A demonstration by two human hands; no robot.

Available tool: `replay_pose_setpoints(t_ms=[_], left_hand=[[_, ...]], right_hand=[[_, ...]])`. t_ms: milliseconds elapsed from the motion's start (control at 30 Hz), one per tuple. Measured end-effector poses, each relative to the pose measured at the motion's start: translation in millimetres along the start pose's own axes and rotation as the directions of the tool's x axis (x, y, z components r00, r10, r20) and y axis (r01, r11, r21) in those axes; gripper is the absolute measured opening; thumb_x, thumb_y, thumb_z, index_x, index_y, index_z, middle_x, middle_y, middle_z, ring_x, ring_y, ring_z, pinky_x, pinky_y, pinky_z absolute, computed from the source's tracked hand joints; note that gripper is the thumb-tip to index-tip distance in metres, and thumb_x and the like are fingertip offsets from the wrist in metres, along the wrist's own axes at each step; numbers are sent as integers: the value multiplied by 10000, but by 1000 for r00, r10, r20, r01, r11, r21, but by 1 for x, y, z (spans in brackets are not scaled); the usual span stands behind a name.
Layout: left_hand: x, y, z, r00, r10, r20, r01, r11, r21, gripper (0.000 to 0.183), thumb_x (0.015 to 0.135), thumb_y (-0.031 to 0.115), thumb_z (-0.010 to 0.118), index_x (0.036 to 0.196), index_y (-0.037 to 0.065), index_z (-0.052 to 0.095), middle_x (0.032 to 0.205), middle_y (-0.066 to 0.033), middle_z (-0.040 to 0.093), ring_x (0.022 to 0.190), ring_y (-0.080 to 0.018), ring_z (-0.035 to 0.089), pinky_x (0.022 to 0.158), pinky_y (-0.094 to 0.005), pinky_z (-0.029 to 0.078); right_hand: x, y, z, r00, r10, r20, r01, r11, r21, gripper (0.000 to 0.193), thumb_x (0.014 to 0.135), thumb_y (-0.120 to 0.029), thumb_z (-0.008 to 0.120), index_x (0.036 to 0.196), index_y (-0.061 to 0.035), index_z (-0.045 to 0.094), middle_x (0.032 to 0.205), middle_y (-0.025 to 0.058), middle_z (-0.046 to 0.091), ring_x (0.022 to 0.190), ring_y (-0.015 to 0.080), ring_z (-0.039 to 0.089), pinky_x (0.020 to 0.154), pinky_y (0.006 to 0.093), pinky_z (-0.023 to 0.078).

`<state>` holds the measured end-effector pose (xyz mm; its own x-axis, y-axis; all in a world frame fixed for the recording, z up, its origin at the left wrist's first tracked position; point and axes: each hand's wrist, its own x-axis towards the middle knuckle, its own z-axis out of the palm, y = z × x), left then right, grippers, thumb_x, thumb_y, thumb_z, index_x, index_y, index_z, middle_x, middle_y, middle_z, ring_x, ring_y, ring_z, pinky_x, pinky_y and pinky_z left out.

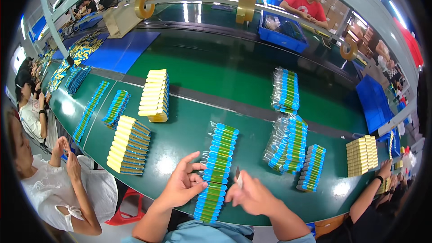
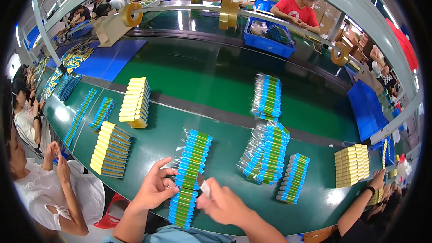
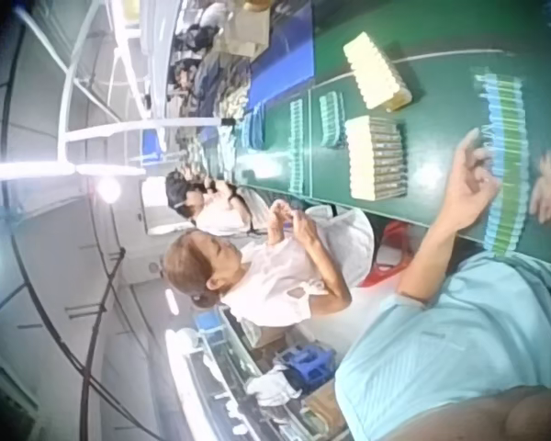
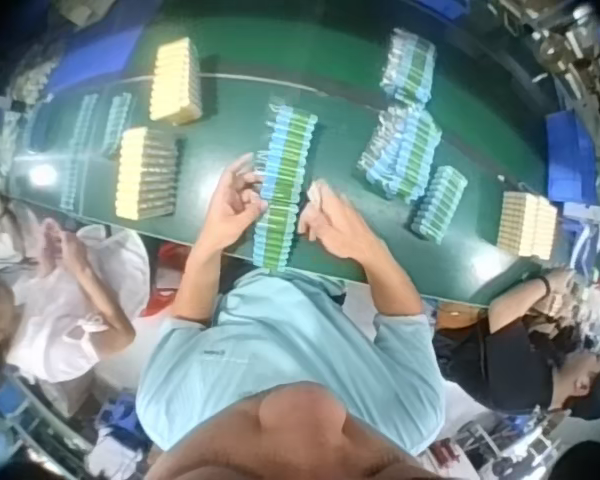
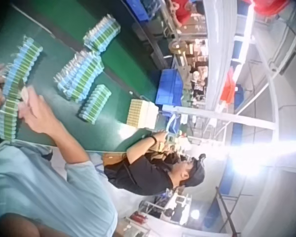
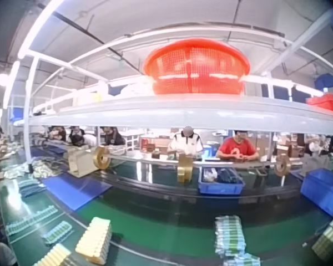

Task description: The person cuts strips of packaged components using a small blade and arranges the separated pieces into stacks on the table by hand.

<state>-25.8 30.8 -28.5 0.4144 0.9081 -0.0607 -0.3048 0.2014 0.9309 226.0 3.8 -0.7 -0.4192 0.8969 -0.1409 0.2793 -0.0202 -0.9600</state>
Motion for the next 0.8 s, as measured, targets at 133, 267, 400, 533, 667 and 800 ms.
replay_pose_setpoints(t_ms=[133,267,400,533,667,800], left_hand=[[-4,6,7,998,-53,-29,59,972,229,783,871,-119,660,1543,46,292,1262,-145,577,917,-126,646,793,-263,554],[-5,15,10,988,150,43,-136,690,711,711,852,-69,708,1488,66,420,1151,-139,645,802,-137,656,685,-277,555],[-7,25,12,960,255,111,-225,479,848,605,809,-40,759,1371,79,569,1134,-126,659,674,-131,640,568,-261,509],[-12,18,-3,927,374,22,-279,651,706,539,772,-52,790,1281,22,629,1138,-146,659,607,-82,618,551,-222,477],[-12,15,0,940,339,-29,-248,741,624,543,765,-61,797,1277,-2,625,1146,-157,659,614,-72,634,547,-205,475],[-12,9,7,971,237,10,-200,793,576,545,771,-46,806,1283,0,623,1186,-158,660,630,-68,657,529,-191,474]], right_hand=[[-3,-13,-36,923,-262,-282,20,764,-645,272,919,-320,688,936,-80,562,646,97,650,545,311,637,516,413,486],[-7,-13,-49,894,-236,-381,-91,737,-669,132,875,-197,727,873,-81,664,651,103,649,554,292,638,492,383,463],[-3,-9,-33,890,-403,-214,146,695,-704,96,833,-165,756,913,-120,728,669,58,665,571,258,648,496,351,479],[0,-9,-24,898,-433,-80,246,644,-725,99,814,-152,768,907,-130,740,710,33,690,592,217,658,507,325,498],[5,-9,-16,858,-512,-36,366,660,-656,136,818,-140,763,953,-129,761,763,18,710,615,196,660,524,322,509],[7,-2,-6,826,-563,-24,436,665,-606,197,834,-134,753,1031,-130,754,800,-3,695,652,175,661,531,307,520]])
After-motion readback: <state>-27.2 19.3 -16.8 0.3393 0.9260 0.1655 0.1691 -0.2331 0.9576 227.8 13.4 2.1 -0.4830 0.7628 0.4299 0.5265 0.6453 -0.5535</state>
